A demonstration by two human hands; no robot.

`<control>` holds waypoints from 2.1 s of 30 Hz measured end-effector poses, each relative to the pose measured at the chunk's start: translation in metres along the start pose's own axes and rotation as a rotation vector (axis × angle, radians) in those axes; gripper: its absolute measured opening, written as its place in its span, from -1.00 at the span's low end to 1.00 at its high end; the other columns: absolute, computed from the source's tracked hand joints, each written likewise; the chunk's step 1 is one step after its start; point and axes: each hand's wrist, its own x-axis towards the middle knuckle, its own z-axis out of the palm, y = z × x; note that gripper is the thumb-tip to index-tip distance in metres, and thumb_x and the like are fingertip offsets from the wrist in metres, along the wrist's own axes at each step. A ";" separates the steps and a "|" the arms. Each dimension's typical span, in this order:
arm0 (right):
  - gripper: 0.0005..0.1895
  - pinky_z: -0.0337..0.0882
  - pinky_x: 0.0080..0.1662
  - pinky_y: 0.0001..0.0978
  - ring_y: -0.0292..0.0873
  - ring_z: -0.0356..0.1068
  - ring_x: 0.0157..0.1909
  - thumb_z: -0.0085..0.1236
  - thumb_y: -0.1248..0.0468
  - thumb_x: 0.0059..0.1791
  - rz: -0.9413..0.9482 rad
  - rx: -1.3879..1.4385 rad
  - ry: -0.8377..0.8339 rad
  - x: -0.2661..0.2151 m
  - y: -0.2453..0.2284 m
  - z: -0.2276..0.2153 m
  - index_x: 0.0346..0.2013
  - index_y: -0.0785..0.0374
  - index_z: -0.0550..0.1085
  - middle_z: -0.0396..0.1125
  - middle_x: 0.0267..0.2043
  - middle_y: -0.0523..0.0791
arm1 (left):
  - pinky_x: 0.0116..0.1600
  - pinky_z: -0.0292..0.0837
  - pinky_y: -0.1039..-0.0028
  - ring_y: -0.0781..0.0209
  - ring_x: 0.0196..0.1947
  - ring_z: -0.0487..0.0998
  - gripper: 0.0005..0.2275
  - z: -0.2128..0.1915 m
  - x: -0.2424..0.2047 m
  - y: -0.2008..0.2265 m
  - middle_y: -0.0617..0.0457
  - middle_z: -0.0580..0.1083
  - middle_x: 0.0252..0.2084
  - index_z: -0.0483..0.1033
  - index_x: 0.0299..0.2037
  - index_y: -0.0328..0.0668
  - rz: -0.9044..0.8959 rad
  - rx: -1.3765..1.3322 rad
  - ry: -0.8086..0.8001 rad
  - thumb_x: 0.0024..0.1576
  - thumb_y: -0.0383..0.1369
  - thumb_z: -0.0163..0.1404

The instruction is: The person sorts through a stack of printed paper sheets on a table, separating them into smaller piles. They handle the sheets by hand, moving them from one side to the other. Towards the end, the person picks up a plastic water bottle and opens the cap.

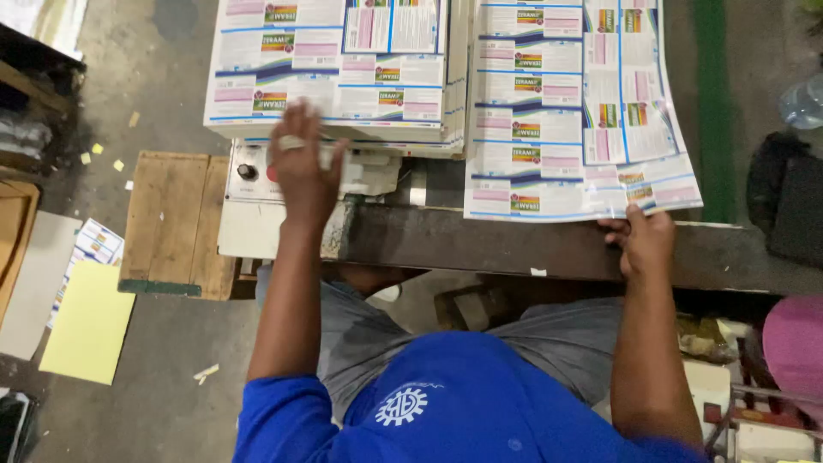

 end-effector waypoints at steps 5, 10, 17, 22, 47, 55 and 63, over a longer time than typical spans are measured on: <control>-0.59 0.45 -0.39 -0.44 -0.17 0.53 -0.22 -0.04 0.23 0.21 0.036 0.038 -0.047 0.009 -0.026 0.013 0.34 0.29 0.27 0.47 -0.04 -0.03 | 0.46 -0.13 -0.06 -0.28 0.49 0.05 -0.25 -0.010 0.039 0.047 -0.36 0.14 0.48 0.16 0.42 -0.45 0.107 0.094 -0.192 0.21 0.00 0.11; -0.33 0.44 -0.38 -0.44 -0.16 0.52 -0.19 -0.02 0.25 0.17 0.101 0.056 0.012 -0.031 -0.011 0.007 0.51 0.20 -0.06 0.48 0.02 0.06 | 0.38 0.05 -0.09 -0.28 0.40 0.22 -0.40 -0.015 0.033 0.036 -0.34 0.28 0.39 0.28 0.34 -0.43 0.132 0.181 -0.273 0.22 -0.11 0.06; -0.37 0.43 -0.36 -0.47 -0.16 0.53 -0.21 -0.02 0.28 0.14 0.122 0.128 -0.266 -0.086 0.005 0.049 0.51 0.27 0.14 0.49 0.01 0.08 | -0.18 0.46 0.11 -0.11 -0.25 0.61 -0.84 -0.035 0.039 0.037 -0.13 0.57 -0.25 0.55 0.03 -0.17 0.279 0.165 -0.082 0.29 -0.48 -0.02; -0.46 0.41 -0.37 -0.49 -0.19 0.52 -0.24 0.03 0.27 0.10 0.061 0.087 -0.400 -0.121 -0.027 0.109 0.40 0.29 0.29 0.50 -0.02 0.05 | -0.38 0.42 0.11 -0.11 -0.49 0.55 -0.87 -0.061 0.010 0.125 -0.12 0.53 -0.43 0.55 -0.06 -0.16 0.331 -0.044 0.147 0.21 -0.50 0.06; -0.78 0.40 -0.43 -0.39 -0.24 0.44 -0.32 0.04 0.32 0.14 0.035 0.382 0.017 -0.119 0.005 0.000 0.08 0.27 0.42 0.46 -0.17 -0.10 | 0.42 0.24 0.06 -0.09 0.36 0.43 -0.70 -0.016 0.030 0.112 -0.07 0.48 0.26 0.52 0.17 -0.18 0.220 -0.029 -0.116 0.25 -0.31 0.12; -0.79 0.43 -0.37 -0.33 -0.20 0.39 -0.32 0.06 0.33 0.22 0.015 0.254 0.124 -0.096 0.024 -0.041 0.13 0.35 0.42 0.44 -0.13 -0.08 | 0.37 -0.07 -0.17 -0.39 0.41 0.18 -0.27 0.002 0.046 0.081 -0.39 0.24 0.41 0.29 0.33 -0.54 0.109 0.094 -0.157 0.13 -0.02 0.13; -0.74 0.40 -0.38 -0.43 -0.19 0.49 -0.24 -0.01 0.25 0.19 0.137 0.035 0.032 -0.055 -0.005 0.003 0.15 0.26 0.40 0.47 -0.11 -0.08 | 0.28 0.29 0.06 -0.13 0.26 0.46 -0.68 -0.037 0.073 0.076 -0.15 0.51 0.21 0.51 0.14 -0.27 0.112 -0.002 -0.284 0.22 -0.32 0.10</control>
